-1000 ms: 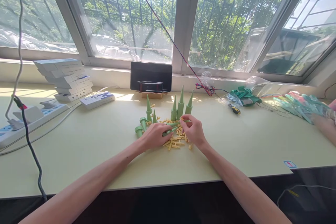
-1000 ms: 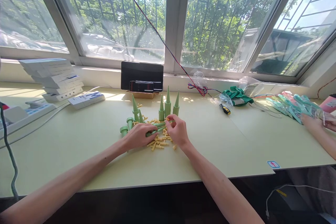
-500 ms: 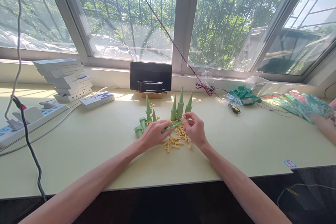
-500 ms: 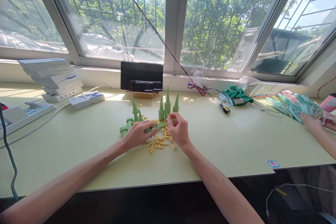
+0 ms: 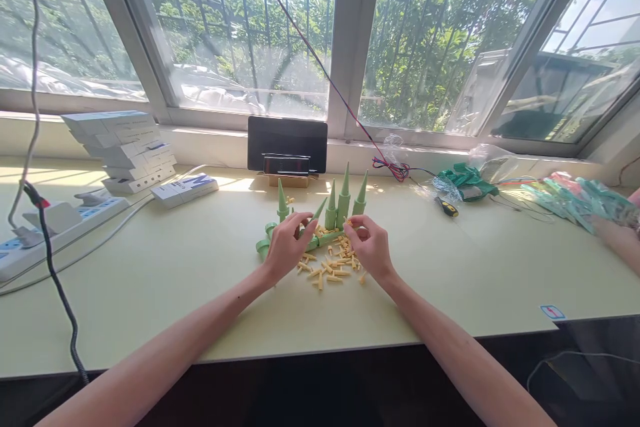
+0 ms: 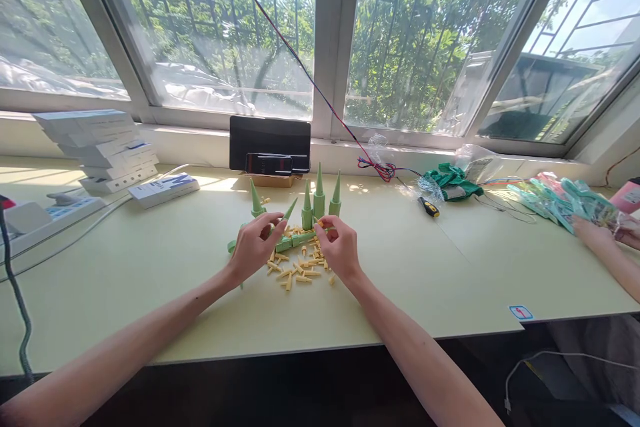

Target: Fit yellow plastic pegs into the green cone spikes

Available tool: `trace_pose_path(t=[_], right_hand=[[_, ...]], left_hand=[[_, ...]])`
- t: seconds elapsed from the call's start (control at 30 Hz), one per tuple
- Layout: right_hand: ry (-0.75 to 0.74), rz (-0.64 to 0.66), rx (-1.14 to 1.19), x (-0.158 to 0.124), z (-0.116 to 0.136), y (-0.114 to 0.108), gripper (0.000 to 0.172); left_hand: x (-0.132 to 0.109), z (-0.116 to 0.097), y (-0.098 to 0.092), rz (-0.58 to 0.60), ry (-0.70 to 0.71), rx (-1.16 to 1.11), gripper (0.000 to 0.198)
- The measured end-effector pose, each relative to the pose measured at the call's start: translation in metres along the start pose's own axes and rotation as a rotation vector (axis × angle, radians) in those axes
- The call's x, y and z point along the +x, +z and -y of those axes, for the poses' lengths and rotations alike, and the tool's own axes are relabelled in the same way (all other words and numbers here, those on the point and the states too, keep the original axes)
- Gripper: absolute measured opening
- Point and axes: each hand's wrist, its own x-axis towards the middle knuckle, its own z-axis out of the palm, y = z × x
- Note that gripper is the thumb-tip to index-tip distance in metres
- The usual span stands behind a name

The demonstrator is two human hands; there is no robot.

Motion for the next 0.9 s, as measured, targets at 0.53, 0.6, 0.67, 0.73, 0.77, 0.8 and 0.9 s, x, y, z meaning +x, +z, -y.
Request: trace_pose_path(t=[0.53, 0.6, 0.67, 0.73, 0.77, 0.8, 0.9], right_hand=[[-0.089, 0.182, -0.007, -0.0032, 0.0043, 0.0041, 0.024], [-0.093, 0.188, -0.006, -0.0031, 0.0045, 0.0041, 0.022], [-0.096, 0.192, -0.010, -0.0029, 0.0039, 0.0044, 0.020], [-0.100, 0.196, -0.014, -0.0027, 0.0027, 0.0048, 0.019], [-0.101, 0.198, -0.015, -0.0026, 0.0021, 0.0049, 0.019], [-0.100, 0.201, -0.015, -0.0026, 0.0015, 0.0051, 0.019], [-0.095, 0.211, -0.011, -0.0026, 0.0002, 0.0054, 0.020]], left_hand=[[-0.0010, 0.0006, 0.0031, 0.048, -0.094, -0.066, 0.021], [-0.0013, 0.0013, 0.0036, 0.058, -0.102, -0.073, 0.021], [-0.0014, 0.0018, 0.0040, 0.067, -0.100, -0.085, 0.022], [-0.0015, 0.0019, 0.0043, 0.073, -0.093, -0.099, 0.022], [-0.0016, 0.0017, 0.0045, 0.075, -0.088, -0.105, 0.022], [-0.0017, 0.0016, 0.0046, 0.077, -0.083, -0.112, 0.022], [-0.0024, 0.0012, 0.0049, 0.085, -0.064, -0.126, 0.022]])
